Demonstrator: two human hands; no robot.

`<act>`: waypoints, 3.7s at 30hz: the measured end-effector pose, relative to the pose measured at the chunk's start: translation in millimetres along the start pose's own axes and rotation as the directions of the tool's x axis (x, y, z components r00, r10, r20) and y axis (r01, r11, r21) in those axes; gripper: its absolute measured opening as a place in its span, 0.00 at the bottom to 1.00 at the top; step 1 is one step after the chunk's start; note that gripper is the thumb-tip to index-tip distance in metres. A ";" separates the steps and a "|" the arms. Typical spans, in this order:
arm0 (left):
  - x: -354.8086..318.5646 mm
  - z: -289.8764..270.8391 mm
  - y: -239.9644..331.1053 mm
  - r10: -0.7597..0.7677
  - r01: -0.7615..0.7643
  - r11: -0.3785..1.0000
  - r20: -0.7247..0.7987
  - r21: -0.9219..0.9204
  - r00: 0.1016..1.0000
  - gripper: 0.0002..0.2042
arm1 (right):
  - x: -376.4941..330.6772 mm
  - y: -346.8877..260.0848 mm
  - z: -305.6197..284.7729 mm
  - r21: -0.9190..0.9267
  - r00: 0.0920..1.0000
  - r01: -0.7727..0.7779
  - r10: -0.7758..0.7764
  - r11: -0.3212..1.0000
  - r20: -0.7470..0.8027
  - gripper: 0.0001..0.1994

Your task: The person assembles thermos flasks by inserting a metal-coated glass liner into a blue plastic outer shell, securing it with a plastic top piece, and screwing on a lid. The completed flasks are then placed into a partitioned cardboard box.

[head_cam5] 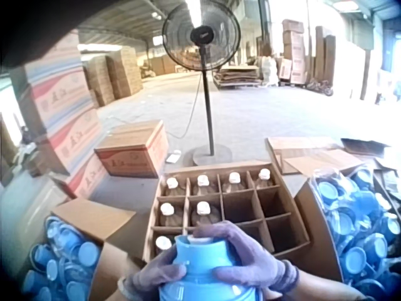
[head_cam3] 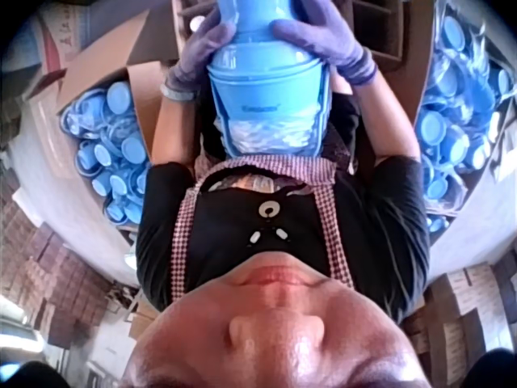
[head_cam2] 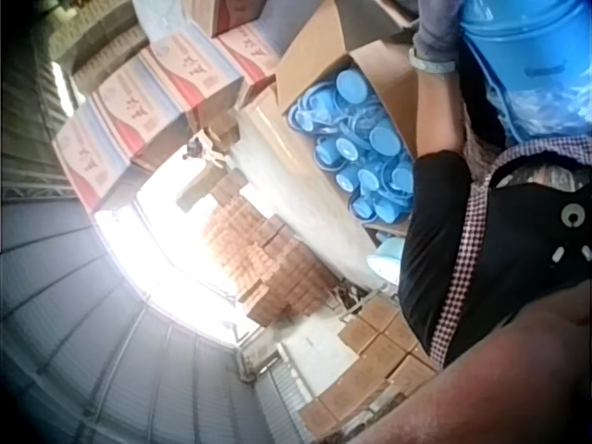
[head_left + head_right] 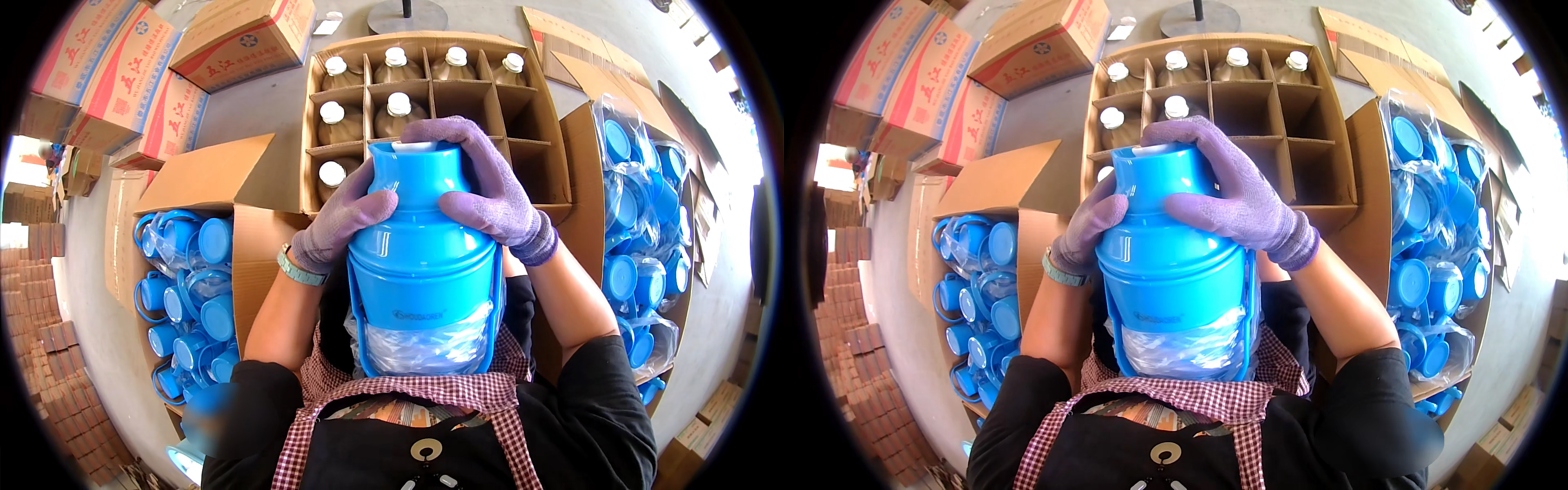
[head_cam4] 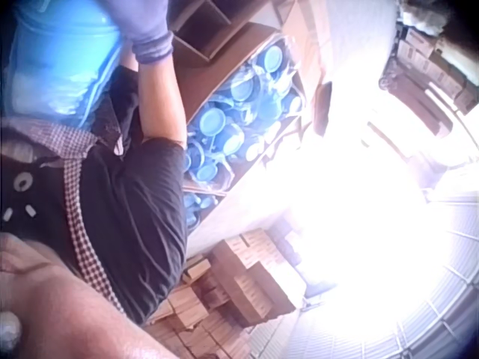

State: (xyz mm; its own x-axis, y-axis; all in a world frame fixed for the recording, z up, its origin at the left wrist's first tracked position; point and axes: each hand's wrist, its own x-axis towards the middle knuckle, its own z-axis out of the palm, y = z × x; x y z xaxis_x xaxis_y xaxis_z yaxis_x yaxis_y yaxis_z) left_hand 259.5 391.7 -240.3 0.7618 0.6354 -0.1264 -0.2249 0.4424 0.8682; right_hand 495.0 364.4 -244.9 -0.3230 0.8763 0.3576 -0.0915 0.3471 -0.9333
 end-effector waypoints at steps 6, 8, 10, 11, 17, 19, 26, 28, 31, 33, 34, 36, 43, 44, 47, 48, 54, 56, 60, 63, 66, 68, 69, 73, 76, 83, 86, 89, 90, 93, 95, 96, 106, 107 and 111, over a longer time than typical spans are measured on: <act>-5.9 7.0 2.1 0.026 -0.025 1.000 -0.051 0.004 0.998 0.47 | 1.0 -4.2 4.6 0.212 0.987 -0.155 0.161 0.965 -0.010 0.45; -9.6 13.7 10.4 0.023 -0.021 0.999 -0.066 0.029 0.998 0.48 | -3.9 -18.5 13.0 0.269 0.962 -0.254 0.270 0.929 -0.026 0.47; -15.4 26.9 25.8 0.021 -0.017 0.998 -0.073 0.057 0.997 0.50 | -3.5 -37.5 16.2 0.210 0.967 -0.244 0.254 0.947 -0.024 0.50; -21.6 32.3 31.9 0.031 -0.028 0.997 -0.059 0.065 0.998 0.51 | -5.3 -54.0 21.5 0.179 0.966 -0.245 0.255 0.953 -0.034 0.50; -60.1 89.8 75.4 0.206 -0.219 0.934 0.073 0.284 0.976 0.56 | -16.4 -122.2 24.6 -0.172 0.955 0.293 -0.279 0.941 0.099 0.49; -74.7 101.3 76.6 0.258 -0.292 0.898 0.142 0.329 0.955 0.54 | -24.3 -138.6 36.3 -0.087 0.931 0.363 -0.357 0.928 0.074 0.51; -109.4 128.4 89.7 0.430 -0.573 0.585 0.379 0.573 0.819 0.55 | -57.1 -185.0 66.9 -0.106 0.884 0.467 -0.462 0.878 0.069 0.47; -112.1 126.7 81.4 0.429 -0.570 0.601 0.375 0.561 0.822 0.56 | -59.4 -186.1 68.1 -0.107 0.882 0.470 -0.464 0.876 0.084 0.47; -116.4 122.9 68.0 0.457 -0.598 0.625 0.386 0.501 0.801 0.57 | -66.5 -187.6 76.3 -0.108 0.881 0.472 -0.464 0.875 0.090 0.48; -121.0 121.7 67.5 0.454 -0.595 0.632 0.384 0.497 0.804 0.56 | -71.1 -191.5 77.5 -0.157 0.889 0.458 -0.447 0.875 0.104 0.47; -119.2 121.7 67.3 0.426 -0.565 0.674 0.376 0.475 0.823 0.56 | -72.1 -193.5 75.2 -0.198 0.896 0.444 -0.429 0.874 0.116 0.47; -109.3 115.3 65.0 0.365 -0.501 0.753 0.362 0.427 0.858 0.55 | -71.5 -187.3 69.2 -0.280 0.917 0.398 -0.384 0.874 0.108 0.49; -54.1 59.8 37.3 0.109 -0.129 0.969 0.104 0.211 0.989 0.48 | -45.2 -112.9 46.0 -0.056 0.988 -0.105 0.098 0.993 -0.117 0.44; -41.0 48.3 30.2 0.108 -0.120 0.977 0.077 0.175 0.991 0.48 | -36.7 -101.6 39.4 -0.060 0.978 -0.175 0.166 0.983 -0.129 0.42; -7.5 8.3 8.0 0.041 -0.051 0.991 0.087 0.123 0.995 0.47 | -22.4 -66.6 30.6 -0.118 0.960 -0.242 0.220 0.963 -0.172 0.38; -1.9 4.9 7.6 0.032 -0.045 0.992 0.109 0.120 0.994 0.47 | -17.9 -63.4 26.5 -0.143 0.951 -0.269 0.239 0.952 -0.197 0.37; 10.6 -13.6 -2.5 -0.073 0.080 0.994 0.098 -0.068 0.993 0.42 | -8.9 -65.7 29.4 -0.250 0.932 -0.331 0.273 0.910 -0.238 0.39; 14.5 -25.4 -12.8 -0.107 0.106 0.994 0.067 0.014 0.992 0.44 | -10.0 -44.5 23.1 -0.139 0.876 -0.466 0.435 0.874 -0.207 0.39; 9.2 -7.7 2.0 -0.019 0.039 0.922 -0.057 0.384 0.998 0.43 | -11.3 -10.3 5.9 0.211 0.901 -0.419 0.433 0.883 -0.022 0.39; -5.7 37.5 36.9 -0.048 0.226 0.636 -0.254 0.738 0.966 0.41 | -16.1 38.8 -5.6 0.716 0.902 -0.409 0.371 0.566 0.222 0.40; -4.8 24.9 51.7 0.034 0.159 0.416 -0.190 0.895 0.981 0.39 | -4.5 52.0 2.0 0.787 0.912 -0.316 0.399 0.530 0.098 0.42; -8.6 -42.6 15.5 0.270 -0.196 0.501 0.063 0.843 0.961 0.38 | 5.8 14.5 -3.4 0.384 0.986 -0.156 0.169 0.910 -0.001 0.40; -9.7 -30.1 19.5 0.139 -0.073 0.927 -0.156 0.369 0.978 0.35 | -0.4 6.9 -12.3 0.312 0.978 -0.175 0.203 0.934 -0.058 0.37; -14.6 -20.4 -39.5 0.288 -0.240 0.943 -0.205 0.232 0.935 0.31 | -34.6 -54.5 14.7 -0.421 0.960 0.046 -0.157 0.906 -0.232 0.32; -21.1 -3.6 -58.3 0.403 -0.333 0.905 -0.280 0.265 0.871 0.29 | -48.1 -82.4 60.5 -0.861 0.998 0.031 -0.068 0.507 -0.004 0.31; -59.4 25.8 -55.1 0.616 -0.529 0.786 -0.324 0.322 0.718 0.17 | -87.0 -2.9 16.2 0.116 0.956 0.002 0.032 0.993 -0.293 0.21; -77.4 83.0 -1.5 0.666 -0.463 0.085 0.295 0.882 0.685 0.12 | -102.5 40.2 -2.8 0.424 0.947 -0.049 0.176 0.904 -0.267 0.23; -75.2 87.7 -5.0 0.755 -0.640 0.215 0.290 0.738 0.588 0.13 | -94.3 35.3 2.0 0.485 0.940 -0.129 0.262 0.865 -0.218 0.28; -76.8 67.3 -7.4 0.821 -0.606 0.312 0.114 0.732 0.560 0.16 | -93.9 22.9 6.3 0.394 0.923 -0.158 0.278 0.905 -0.268 0.30; -62.3 7.8 -33.2 0.736 -0.511 0.495 -0.027 0.702 0.676 0.20 | -95.6 2.7 14.9 0.240 0.932 -0.156 0.223 0.958 -0.285 0.41; -50.8 -13.2 -41.7 0.661 -0.439 0.612 -0.121 0.658 0.740 0.23 | -94.9 -4.3 21.3 0.199 0.914 -0.133 0.197 0.971 -0.353 0.40; -39.8 -1.8 -48.5 0.696 -0.527 0.647 -0.144 0.550 0.704 0.24 | -95.8 -7.1 18.7 0.032 0.931 -0.080 0.086 0.996 -0.354 0.38; 47.3 -46.8 -58.9 -0.339 0.358 0.933 0.256 -0.028 0.905 0.22 | 26.4 -155.4 19.7 -0.739 0.888 0.430 -0.388 0.518 0.245 0.26; 53.5 -36.9 -60.5 -0.348 0.364 0.932 0.280 -0.003 0.894 0.21 | 38.8 -153.8 -7.2 -0.654 0.913 0.408 -0.291 0.637 0.286 0.30; 48.8 -11.3 -54.4 -0.346 0.344 0.937 0.304 0.063 0.888 0.20 | 53.4 -175.3 -17.0 -0.251 0.780 0.184 0.014 0.950 0.626 0.30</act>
State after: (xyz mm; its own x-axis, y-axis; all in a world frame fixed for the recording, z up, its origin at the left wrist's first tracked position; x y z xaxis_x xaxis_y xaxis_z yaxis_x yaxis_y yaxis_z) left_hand 302.1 405.8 -299.1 0.9387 0.2184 -0.2666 0.0893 0.5929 0.8003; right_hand 509.8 356.0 -61.7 -0.8425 0.4795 0.2456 0.0900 0.5747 -0.8134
